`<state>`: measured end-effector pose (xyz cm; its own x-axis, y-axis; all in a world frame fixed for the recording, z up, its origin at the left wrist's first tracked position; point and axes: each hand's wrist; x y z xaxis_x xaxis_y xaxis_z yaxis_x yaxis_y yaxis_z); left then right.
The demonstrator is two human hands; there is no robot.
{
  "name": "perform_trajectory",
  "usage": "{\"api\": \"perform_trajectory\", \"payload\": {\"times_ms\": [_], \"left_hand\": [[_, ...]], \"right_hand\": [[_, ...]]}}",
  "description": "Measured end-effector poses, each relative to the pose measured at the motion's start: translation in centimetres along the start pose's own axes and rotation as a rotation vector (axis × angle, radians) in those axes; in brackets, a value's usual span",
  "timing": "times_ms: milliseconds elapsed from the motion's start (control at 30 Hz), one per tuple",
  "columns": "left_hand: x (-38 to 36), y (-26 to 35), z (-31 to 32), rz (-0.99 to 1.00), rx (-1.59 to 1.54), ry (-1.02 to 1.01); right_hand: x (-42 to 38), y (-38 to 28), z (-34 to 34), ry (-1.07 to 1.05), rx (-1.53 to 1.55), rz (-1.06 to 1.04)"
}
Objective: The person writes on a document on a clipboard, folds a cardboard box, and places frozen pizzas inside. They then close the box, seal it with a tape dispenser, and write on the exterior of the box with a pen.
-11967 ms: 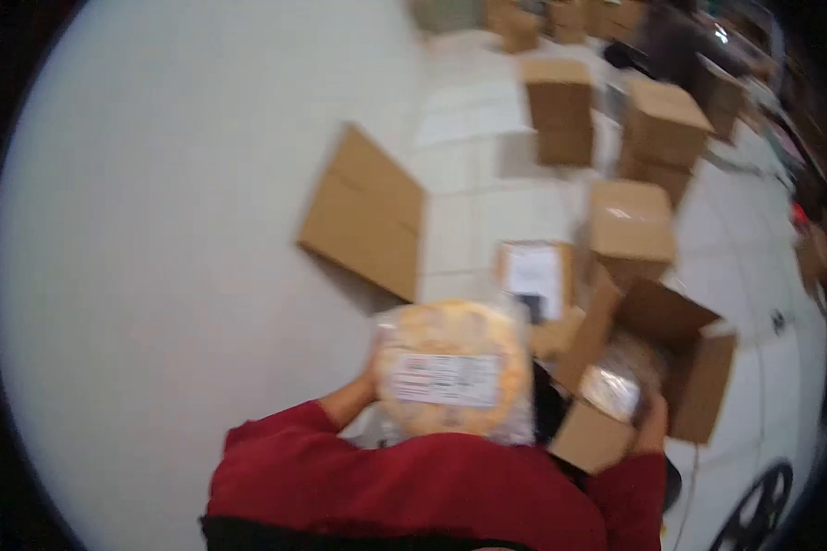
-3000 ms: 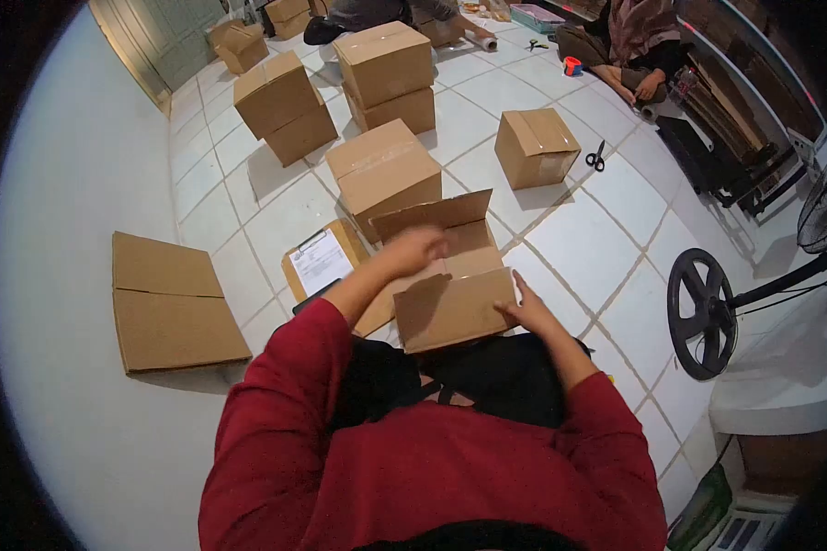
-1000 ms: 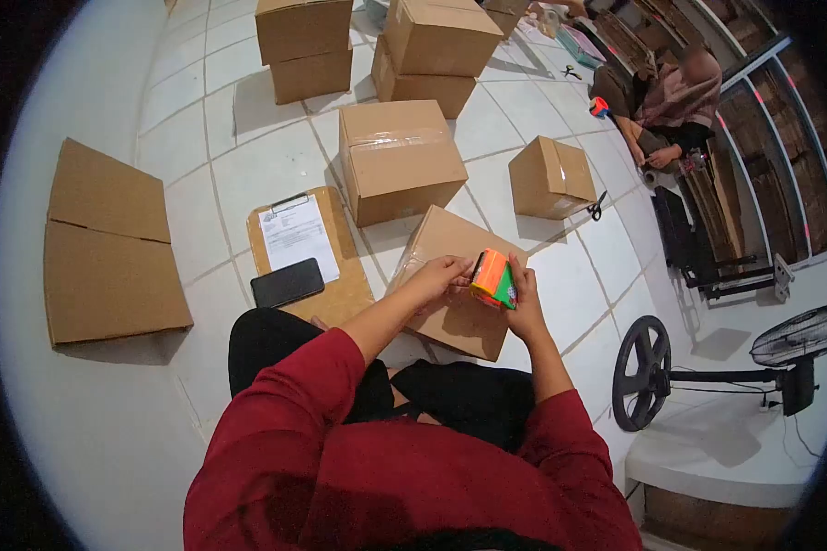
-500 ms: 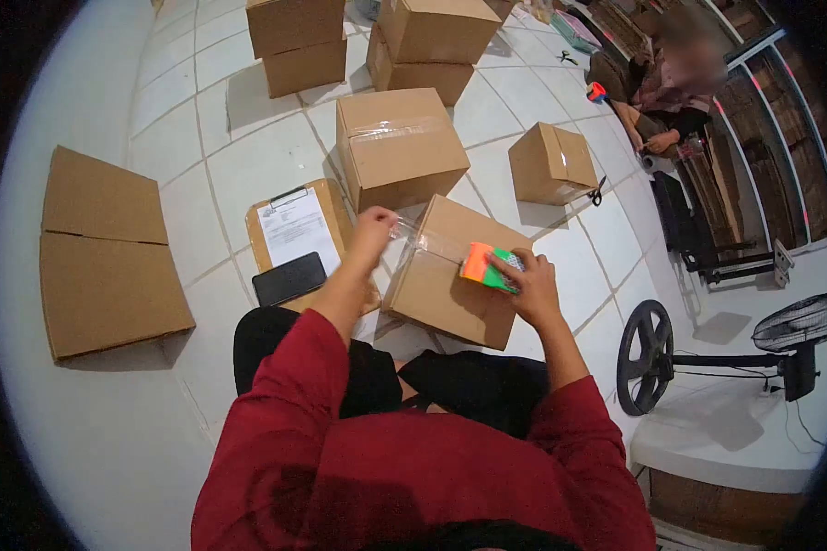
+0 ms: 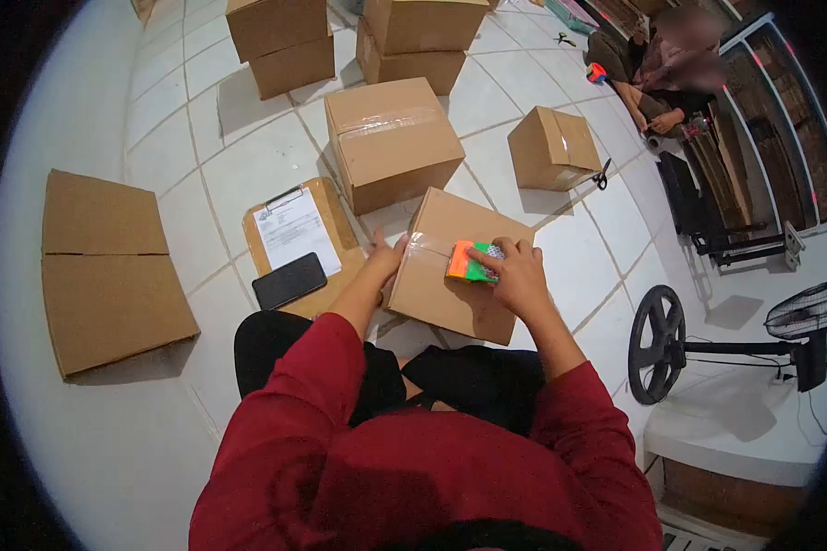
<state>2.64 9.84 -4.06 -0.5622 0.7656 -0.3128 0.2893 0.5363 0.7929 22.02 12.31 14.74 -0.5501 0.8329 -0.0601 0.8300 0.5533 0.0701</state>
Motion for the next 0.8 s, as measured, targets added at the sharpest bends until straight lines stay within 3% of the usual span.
{"api": "perform_trajectory", "payload": {"times_ms": [100,167,200,267,367,467,800], "left_hand": [[-1.3,2.8,-4.4,-0.045,0.268,-0.086],[-2.2,4.5,-6.1,0.445,-0.212,-0.225],[-2.5,6.0,-6.5,0.455,-0.202,-0.233],[-3.7,8.5,-6.2,1.198,0.425,-0.347],[-3.7,7.4,-7.1,1.128,0.666,-0.427],[-4.1,7.6,-6.9,1.111,0.69,-0.413],[-4.5,8.7,-5.9,1.048,0.757,-0.494]], "right_hand": [[0.1,-0.2,-0.3,0.0,-0.007,0.003],[-0.3,-0.2,-0.2,-0.028,0.006,0.019],[-0.2,0.0,-0.2,0.0,-0.009,-0.002],[-0.5,0.3,-0.2,0.021,-0.014,-0.008],[-0.9,1.3,-0.7,0.001,0.088,-0.014],[-2.0,3.7,-0.7,-0.089,0.115,0.007],[-4.8,8.8,-0.3,-0.013,0.123,-0.034]]}}
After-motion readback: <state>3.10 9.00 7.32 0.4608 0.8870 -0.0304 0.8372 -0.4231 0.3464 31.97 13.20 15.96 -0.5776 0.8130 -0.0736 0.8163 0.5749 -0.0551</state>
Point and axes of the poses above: each hand's wrist, its own x-axis towards the middle knuckle, its own z-axis out of the palm, y = z × x, and after that the axes turned 10 degrees about z, right-handed
